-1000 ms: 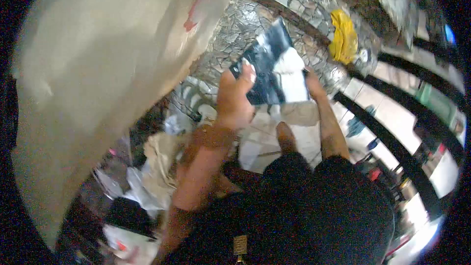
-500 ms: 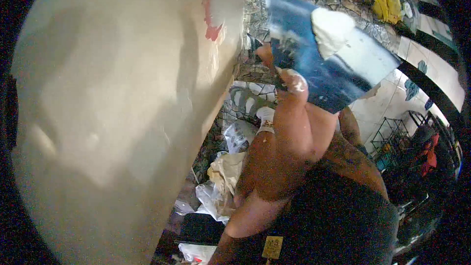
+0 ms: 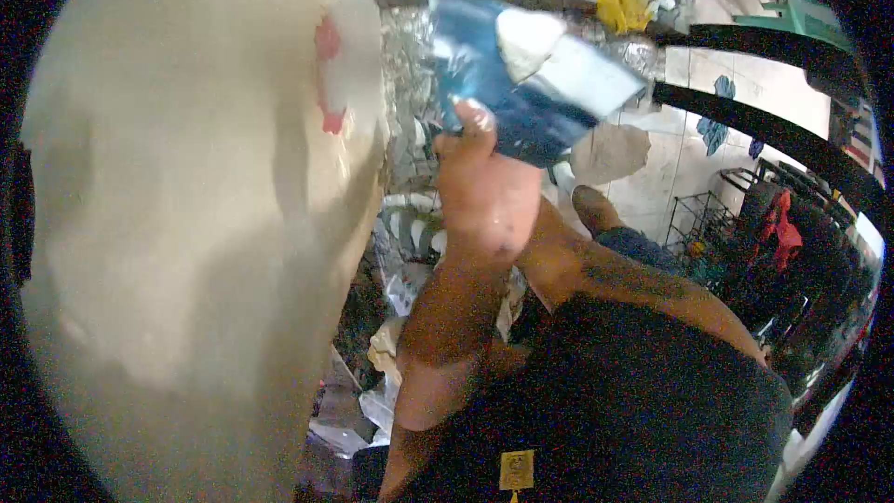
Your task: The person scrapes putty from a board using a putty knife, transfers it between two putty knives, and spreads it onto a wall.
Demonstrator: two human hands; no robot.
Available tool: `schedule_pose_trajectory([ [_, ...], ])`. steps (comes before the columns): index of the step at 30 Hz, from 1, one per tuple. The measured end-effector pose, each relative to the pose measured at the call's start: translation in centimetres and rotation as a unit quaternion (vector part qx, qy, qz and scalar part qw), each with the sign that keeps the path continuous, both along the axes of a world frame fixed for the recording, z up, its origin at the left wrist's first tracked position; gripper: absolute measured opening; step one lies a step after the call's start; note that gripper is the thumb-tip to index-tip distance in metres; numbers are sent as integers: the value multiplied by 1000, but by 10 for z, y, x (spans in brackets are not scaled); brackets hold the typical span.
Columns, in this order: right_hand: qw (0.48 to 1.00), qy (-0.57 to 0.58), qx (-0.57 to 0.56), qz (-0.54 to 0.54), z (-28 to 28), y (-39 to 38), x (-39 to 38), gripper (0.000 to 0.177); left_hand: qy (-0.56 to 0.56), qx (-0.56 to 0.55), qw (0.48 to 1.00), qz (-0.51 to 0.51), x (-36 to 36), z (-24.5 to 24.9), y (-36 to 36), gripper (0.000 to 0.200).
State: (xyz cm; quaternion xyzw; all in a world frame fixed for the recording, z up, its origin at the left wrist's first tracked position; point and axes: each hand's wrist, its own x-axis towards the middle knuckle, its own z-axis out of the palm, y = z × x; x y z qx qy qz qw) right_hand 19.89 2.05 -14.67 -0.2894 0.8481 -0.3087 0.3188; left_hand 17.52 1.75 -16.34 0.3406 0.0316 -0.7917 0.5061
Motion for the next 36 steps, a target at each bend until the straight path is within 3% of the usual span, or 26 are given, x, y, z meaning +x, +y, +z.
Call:
schedule_pose_trajectory([
  [6,993,97,56,34,11,-9,9,45,-108,69,989,-74,12,-24,42,42],
  [12,976,179,102,72,10,-19,10,46,-141,92,980,-110,23,-19,47,39],
  [15,939,278,122,159,9,-20,13,46,-149,98,977,-116,28,-16,49,38],
  [19,846,406,10,345,16,-5,18,53,-153,108,976,-114,34,-16,50,36],
  [21,882,329,55,332,28,-10,26,57,-155,111,975,-114,37,-15,48,35],
  [23,957,127,157,210,36,-11,38,62,-155,111,975,-113,37,-15,46,34],
  [25,981,20,164,98,31,-6,41,64,-157,108,975,-111,38,-14,44,34],
  [29,996,23,71,38,25,0,46,65,-155,106,976,-106,38,-14,42,32],
  [36,999,34,-28,29,23,7,44,65,-133,92,983,-92,26,-9,37,29],
])
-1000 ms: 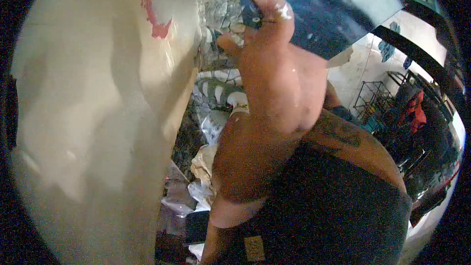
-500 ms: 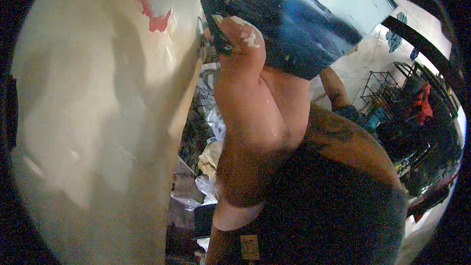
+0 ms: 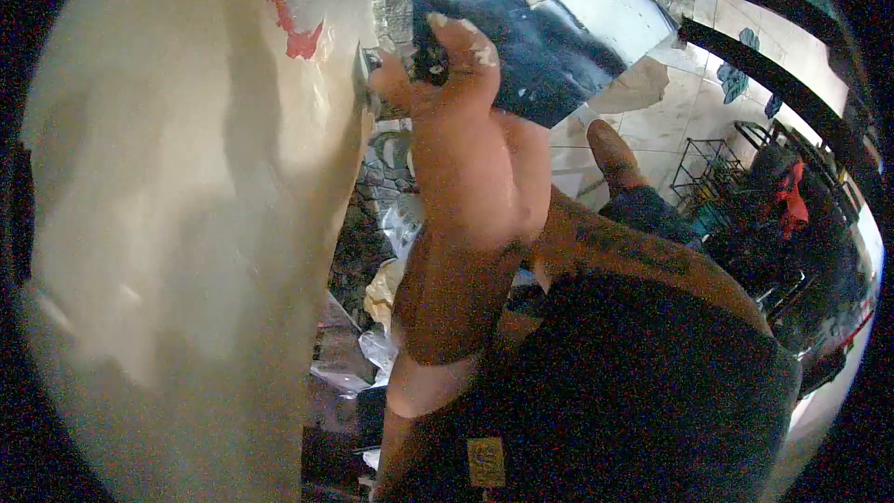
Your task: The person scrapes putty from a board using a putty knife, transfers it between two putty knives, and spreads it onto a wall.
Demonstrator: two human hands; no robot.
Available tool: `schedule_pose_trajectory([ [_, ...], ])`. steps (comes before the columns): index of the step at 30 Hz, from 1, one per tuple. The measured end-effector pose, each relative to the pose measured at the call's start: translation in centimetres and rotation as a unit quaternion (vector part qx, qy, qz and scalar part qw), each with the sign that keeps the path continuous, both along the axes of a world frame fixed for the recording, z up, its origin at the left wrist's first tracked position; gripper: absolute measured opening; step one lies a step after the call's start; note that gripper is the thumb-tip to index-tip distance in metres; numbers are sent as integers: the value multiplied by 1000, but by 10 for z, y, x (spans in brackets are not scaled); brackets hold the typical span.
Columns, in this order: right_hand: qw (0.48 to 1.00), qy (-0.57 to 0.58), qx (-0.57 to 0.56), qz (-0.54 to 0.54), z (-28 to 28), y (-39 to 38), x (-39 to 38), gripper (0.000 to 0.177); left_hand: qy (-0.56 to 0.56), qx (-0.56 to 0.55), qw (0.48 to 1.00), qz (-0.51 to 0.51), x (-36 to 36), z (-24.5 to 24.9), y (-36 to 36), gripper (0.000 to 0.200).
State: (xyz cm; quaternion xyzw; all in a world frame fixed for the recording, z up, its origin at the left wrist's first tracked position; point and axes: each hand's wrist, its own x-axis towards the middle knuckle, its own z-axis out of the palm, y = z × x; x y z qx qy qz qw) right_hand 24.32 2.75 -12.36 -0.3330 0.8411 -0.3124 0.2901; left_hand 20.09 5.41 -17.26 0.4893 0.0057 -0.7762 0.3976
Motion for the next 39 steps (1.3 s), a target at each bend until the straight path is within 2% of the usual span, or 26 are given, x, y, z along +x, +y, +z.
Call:
schedule_pose_trajectory([
  [9,996,-83,6,43,-6,12,5,63,23,-16,1000,3,-22,-1,-3,26],
  [12,988,-132,-4,76,-49,10,9,62,26,-24,999,8,-35,-5,-4,25],
  [18,952,-274,-9,137,-179,5,38,60,20,-43,999,13,-48,-5,-17,23],
  [21,937,-325,-35,125,-180,12,40,59,19,-55,998,10,-55,0,-30,22],
  [23,879,-445,-62,156,-147,12,15,61,24,-67,997,-2,-57,6,-39,22],
  [25,819,-541,15,191,-130,25,-18,63,47,-80,995,-34,-59,14,-44,21],
  [26,740,-656,-40,142,-154,42,-39,60,67,-94,992,-45,-61,17,-43,21],
  [27,723,-678,0,133,-150,42,-69,59,100,-119,987,-31,-65,17,-40,22],
  [29,727,-679,52,92,-151,47,-143,59,-25,-193,980,-31,-63,42,-33,24],
  [31,754,-651,53,65,-145,37,-228,58,22,-68,994,-83,-56,47,-31,25],
  [32,775,-628,42,58,-138,29,-268,57,-119,-255,950,-139,-51,38,-23,25],
  [33,794,-604,27,56,-132,24,-305,57,-289,-401,856,-150,-45,32,-17,25],
  [35,812,-579,-18,68,-112,11,-359,56,-442,-491,730,-175,-33,24,-18,21],
  [36,847,-516,-101,83,-37,-4,-327,53,-356,-428,823,-112,-37,21,-23,20],
  [37,801,-576,-104,128,3,-14,-328,57,-266,-361,894,-25,-41,19,-28,19],
  [38,843,-507,-144,111,5,-8,-329,58,64,-114,983,126,-48,15,-31,21],
  [39,876,-439,-182,89,2,-2,-332,59,33,-99,986,130,-51,14,-32,28],
])
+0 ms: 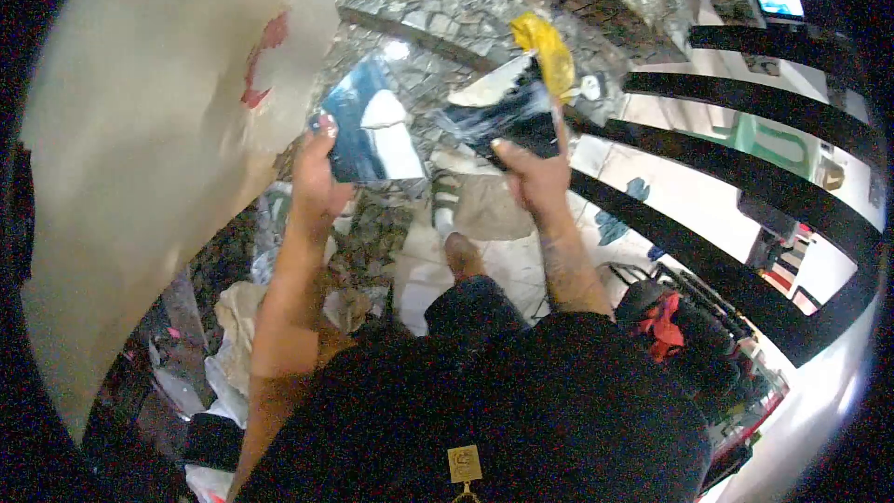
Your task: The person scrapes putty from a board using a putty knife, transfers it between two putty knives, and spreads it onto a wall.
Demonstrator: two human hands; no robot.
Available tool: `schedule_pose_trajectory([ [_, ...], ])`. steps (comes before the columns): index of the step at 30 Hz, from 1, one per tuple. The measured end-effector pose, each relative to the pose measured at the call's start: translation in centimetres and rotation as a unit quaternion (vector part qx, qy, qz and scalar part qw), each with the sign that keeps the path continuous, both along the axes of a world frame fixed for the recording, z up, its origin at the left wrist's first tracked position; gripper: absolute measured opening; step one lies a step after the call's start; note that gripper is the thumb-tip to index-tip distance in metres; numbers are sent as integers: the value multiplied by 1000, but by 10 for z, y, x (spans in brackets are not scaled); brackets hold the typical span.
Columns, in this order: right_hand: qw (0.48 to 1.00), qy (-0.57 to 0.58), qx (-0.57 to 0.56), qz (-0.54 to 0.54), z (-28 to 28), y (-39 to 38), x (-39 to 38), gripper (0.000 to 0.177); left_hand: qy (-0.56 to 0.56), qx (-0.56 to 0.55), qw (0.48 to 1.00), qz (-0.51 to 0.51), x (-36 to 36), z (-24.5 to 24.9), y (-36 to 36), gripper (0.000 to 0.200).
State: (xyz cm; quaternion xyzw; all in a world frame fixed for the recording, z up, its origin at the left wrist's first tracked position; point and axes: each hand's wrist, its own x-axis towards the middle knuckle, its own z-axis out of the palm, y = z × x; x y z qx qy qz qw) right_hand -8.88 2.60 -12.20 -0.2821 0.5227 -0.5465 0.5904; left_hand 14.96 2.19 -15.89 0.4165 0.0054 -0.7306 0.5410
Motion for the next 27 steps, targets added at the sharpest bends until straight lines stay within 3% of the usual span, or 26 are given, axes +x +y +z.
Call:
schedule_pose_trajectory([
  [2,989,139,-33,28,3,8,-3,64,-36,36,999,17,-11,13,-4,32],
  [3,960,251,-106,60,-6,7,-2,74,-38,29,999,26,-17,9,-4,31],
  [4,949,274,-122,94,-9,11,-4,74,-41,23,998,37,-23,0,-3,30],
  [6,854,409,-257,193,-7,10,-2,73,-44,15,998,51,-30,-4,-6,28],
  [8,869,321,-315,207,0,9,15,65,-46,16,997,57,-41,1,-6,26],
  [10,858,328,-326,223,1,12,21,64,-17,8,999,51,-45,-9,-5,22],
  [14,807,440,-305,251,-12,18,13,67,-15,42,999,19,-53,-18,2,22],
  [16,807,455,-291,239,-42,22,1,64,-121,56,991,-2,-51,-23,9,22],
  [19,796,520,-183,250,-84,35,-15,52,5,6,1000,3,-41,6,10,18],
  [21,813,504,-109,269,-118,45,-10,52,-72,-34,997,-14,-39,24,15,19],
  [22,821,495,-83,271,-136,54,-2,52,19,-46,999,-4,-37,20,15,21],
  [24,842,472,-31,259,-161,67,28,52,-212,-34,972,-98,-24,16,18,24],
  [25,852,460,-12,250,-172,73,45,52,-147,4,986,-79,-20,19,19,29],
  [26,863,449,9,231,-175,79,68,52,-299,-75,943,-126,-14,19,24,31],
  [27,873,439,24,212,-175,80,93,52,-455,-134,868,-150,-8,19,29,34],
])
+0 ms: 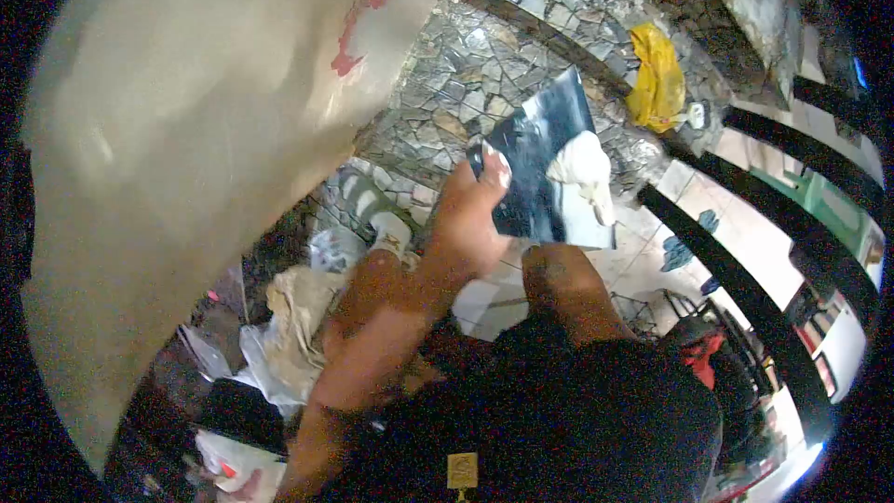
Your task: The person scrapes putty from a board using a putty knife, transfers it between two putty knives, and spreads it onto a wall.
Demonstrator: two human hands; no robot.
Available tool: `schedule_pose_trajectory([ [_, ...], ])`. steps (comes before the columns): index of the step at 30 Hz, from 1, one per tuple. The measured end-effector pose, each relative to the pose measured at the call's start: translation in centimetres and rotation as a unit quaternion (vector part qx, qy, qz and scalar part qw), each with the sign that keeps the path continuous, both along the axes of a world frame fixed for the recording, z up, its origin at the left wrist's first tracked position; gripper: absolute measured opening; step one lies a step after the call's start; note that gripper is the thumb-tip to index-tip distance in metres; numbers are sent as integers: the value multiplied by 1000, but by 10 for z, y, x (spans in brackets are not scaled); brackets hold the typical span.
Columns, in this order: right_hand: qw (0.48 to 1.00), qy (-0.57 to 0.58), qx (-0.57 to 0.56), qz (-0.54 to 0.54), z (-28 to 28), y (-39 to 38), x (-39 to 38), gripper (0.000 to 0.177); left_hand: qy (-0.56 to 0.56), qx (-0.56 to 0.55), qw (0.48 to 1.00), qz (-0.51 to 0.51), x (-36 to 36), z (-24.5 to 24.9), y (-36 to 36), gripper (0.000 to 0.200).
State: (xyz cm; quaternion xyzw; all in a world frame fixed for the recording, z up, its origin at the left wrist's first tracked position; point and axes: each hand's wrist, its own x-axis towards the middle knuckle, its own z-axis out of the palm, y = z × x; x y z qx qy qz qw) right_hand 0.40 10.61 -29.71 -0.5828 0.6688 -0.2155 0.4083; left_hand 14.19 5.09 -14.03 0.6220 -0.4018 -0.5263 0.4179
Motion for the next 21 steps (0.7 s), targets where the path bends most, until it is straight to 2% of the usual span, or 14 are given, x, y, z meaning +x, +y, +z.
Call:
schedule_pose_trajectory([
  [3,996,-19,11,-85,15,3,72,52,-35,24,999,-7,10,-29,4,35],
  [4,993,-21,13,-112,24,0,93,52,47,109,993,26,13,-32,4,36],
  [6,987,-25,13,-160,44,-6,129,52,200,272,936,100,24,-34,3,37],
  [8,980,-27,16,-199,62,-15,157,52,18,207,977,-39,46,-37,6,39],
  [10,973,-25,18,-227,75,-22,178,52,95,232,968,-8,58,-37,2,45],
  [12,968,-23,21,-248,87,-29,194,53,107,241,965,-11,64,-35,1,43],
  [21,956,-21,34,-290,108,-39,228,53,-13,194,978,-80,81,-26,-5,38],
])
